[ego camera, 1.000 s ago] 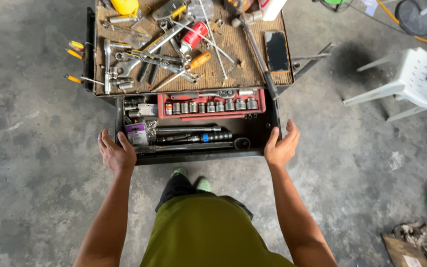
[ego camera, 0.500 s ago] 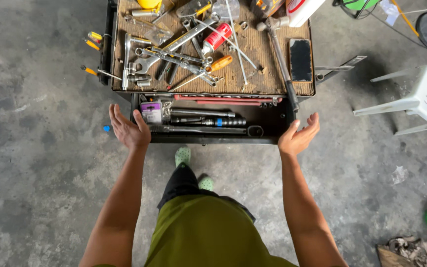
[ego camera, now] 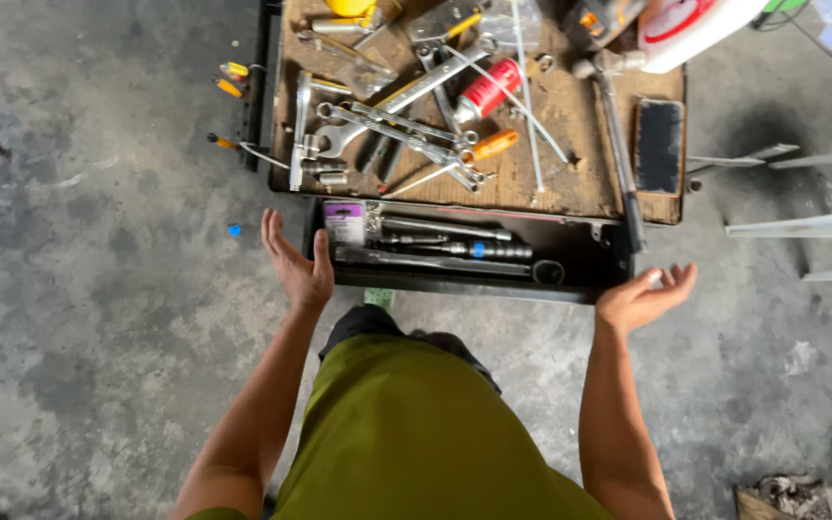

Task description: The person stands at a cluttered tool cart in a workshop, opens a drawer containing a red socket organizer, and places sockets, wrenches, a ratchet and extension bars from the cart top into the organizer slots one at a time. They then open another drawer with a blue socket case and continue placing sockets and a wrench into it.

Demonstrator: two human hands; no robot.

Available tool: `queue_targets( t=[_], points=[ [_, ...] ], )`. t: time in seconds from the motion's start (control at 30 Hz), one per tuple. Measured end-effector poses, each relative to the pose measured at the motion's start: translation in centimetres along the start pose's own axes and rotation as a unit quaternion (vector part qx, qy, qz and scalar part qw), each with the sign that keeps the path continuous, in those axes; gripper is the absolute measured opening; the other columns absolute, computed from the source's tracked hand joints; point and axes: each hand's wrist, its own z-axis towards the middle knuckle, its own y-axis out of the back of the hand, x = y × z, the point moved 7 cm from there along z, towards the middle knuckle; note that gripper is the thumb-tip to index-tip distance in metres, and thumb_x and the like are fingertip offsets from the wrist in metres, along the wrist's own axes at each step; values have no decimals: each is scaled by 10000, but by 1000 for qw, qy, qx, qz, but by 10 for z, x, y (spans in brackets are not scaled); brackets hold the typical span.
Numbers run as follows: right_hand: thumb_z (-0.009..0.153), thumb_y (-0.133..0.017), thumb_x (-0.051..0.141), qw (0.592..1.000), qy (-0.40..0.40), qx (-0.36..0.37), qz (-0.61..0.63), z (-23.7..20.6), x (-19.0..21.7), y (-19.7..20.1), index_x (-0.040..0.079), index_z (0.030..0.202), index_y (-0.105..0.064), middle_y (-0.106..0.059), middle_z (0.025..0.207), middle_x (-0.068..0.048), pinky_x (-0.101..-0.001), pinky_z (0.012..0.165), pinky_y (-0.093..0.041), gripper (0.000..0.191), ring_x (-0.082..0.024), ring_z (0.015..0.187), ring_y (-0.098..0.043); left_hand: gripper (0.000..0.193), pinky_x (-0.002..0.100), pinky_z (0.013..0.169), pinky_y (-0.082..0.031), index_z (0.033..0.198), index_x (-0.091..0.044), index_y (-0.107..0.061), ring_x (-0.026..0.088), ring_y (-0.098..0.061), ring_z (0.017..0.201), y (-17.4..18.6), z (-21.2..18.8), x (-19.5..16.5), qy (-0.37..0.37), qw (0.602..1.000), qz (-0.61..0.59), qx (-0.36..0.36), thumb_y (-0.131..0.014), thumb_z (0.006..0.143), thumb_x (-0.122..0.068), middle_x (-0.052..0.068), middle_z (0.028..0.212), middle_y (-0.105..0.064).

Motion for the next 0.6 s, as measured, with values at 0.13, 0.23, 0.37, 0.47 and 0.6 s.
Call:
queue_targets(
  t=[0.13, 0.23, 0.37, 0.47, 0.6],
  points=[
    [1200, -483, 191, 998, -23, -61, -8, -10, -15, 4, 23, 1632, -289, -456, 1513, -211, -418, 1125, -458, 502, -296, 1281, -515, 742, 509, 1204, -357, 1568, 24, -283, 425, -401, 1451, 6, 5, 19, 25, 999, -19, -9, -678, 1034, -308, 252, 1639, -294],
    [1205, -469, 275, 993, -76, -83, -40, -19, -27, 4, 51, 1626, -303, -479, 1461, -194, -415, 1062, -474, 505, -276, 1228, -539, 731, 516, 1194, -351, 1569, 19, -287, 451, -382, 1459, 12, 8, 17, 6, 1000, 6, 5, -697, 1031, -259, 259, 1635, -292],
    [1153, -505, 333, 986, -135, -96, -24, -21, -33, 1, 71, 1613, -316, -520, 1355, -203, -421, 1014, -498, 562, -289, 1118, -555, 631, 523, 1103, -364, 1439, 2, -437, 453, -429, 1364, 20, 40, -1, -39, 995, 90, -25, -743, 933, -219, 253, 1477, -440],
    [1216, -480, 336, 986, -142, -54, -68, -18, -31, -5, 74, 1638, -276, -497, 1404, -213, -430, 989, -474, 537, -298, 1143, -554, 332, 477, 1010, -451, 1244, -71, -622, 362, -572, 1164, 22, 69, -6, -37, 993, 110, -18, -739, 954, -183, 129, 1206, -643],
    [1197, -535, 368, 985, -154, -42, -68, -21, -34, -4, 92, 1642, -237, -558, 1323, -187, -429, 927, -503, 603, -281, 1075, -598, 141, 458, 743, -525, 973, -110, -705, 317, -672, 865, -11, 145, 0, -55, 992, 108, 26, -760, 891, -211, 65, 892, -707]
  ],
)
